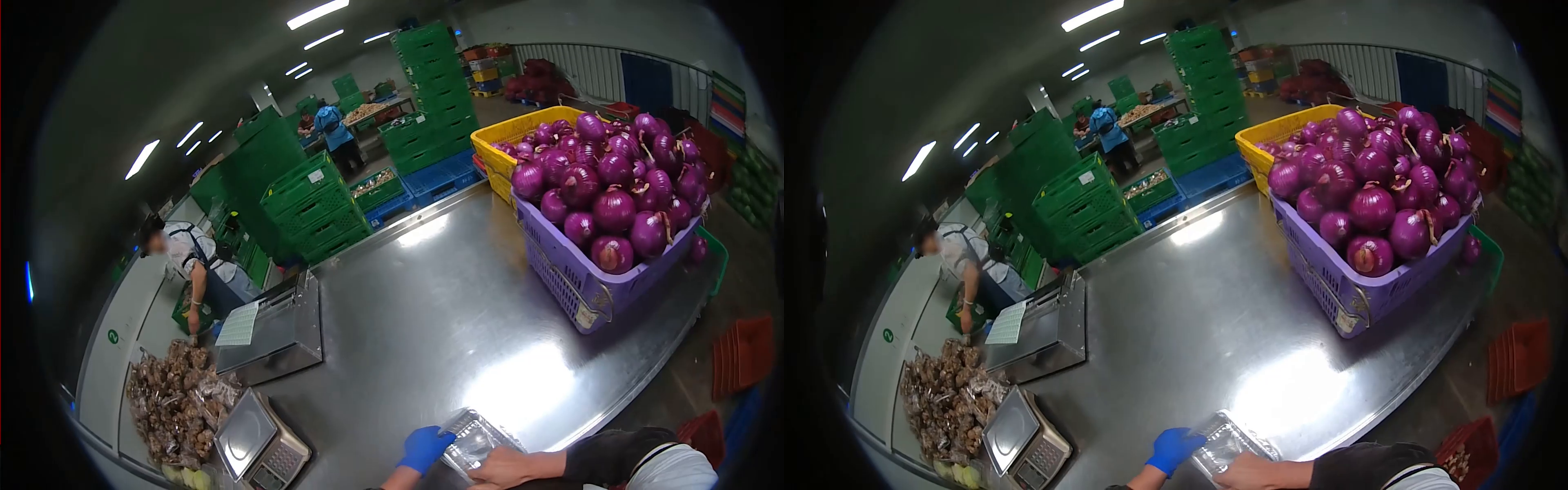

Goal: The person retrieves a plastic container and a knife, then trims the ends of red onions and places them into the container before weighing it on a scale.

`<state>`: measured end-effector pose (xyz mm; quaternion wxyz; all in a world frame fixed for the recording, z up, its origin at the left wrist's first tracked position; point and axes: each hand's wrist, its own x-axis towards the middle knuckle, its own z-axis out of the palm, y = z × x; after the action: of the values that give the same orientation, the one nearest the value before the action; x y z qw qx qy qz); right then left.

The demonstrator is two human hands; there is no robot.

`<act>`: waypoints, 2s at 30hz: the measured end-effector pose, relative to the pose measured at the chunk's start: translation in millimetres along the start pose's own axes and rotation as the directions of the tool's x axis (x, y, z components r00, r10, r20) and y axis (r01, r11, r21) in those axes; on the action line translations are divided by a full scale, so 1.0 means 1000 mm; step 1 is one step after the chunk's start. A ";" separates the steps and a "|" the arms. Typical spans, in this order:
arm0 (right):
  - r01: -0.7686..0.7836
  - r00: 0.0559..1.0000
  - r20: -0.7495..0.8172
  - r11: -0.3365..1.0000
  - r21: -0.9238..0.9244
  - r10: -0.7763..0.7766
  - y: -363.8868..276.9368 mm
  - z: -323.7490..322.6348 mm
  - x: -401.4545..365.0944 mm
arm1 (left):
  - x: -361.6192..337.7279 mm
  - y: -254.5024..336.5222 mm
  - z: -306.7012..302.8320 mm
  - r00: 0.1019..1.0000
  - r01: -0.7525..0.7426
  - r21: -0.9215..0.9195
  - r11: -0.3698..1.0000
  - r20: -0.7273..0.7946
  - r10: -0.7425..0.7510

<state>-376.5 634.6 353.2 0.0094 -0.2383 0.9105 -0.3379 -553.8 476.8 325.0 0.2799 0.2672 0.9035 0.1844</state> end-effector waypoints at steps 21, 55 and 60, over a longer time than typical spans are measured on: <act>-0.300 0.908 -0.284 0.951 0.070 0.307 0.079 -0.015 -0.129 | -0.014 -0.028 0.050 0.993 0.115 -0.565 0.817 0.034 -0.116; -0.139 0.531 -0.331 0.466 0.874 0.780 0.011 0.004 -0.136 | -0.073 0.122 0.143 0.873 -0.034 -0.560 0.828 0.387 0.298; -0.182 0.224 -0.324 0.366 0.912 0.919 0.011 -0.022 -0.179 | -0.058 0.206 0.121 0.966 0.006 -0.935 0.354 0.098 0.241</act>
<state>-225.8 733.9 337.7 -0.1935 0.3714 0.5869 -0.6929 -361.8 627.6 354.0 0.4647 0.1451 0.5828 0.6506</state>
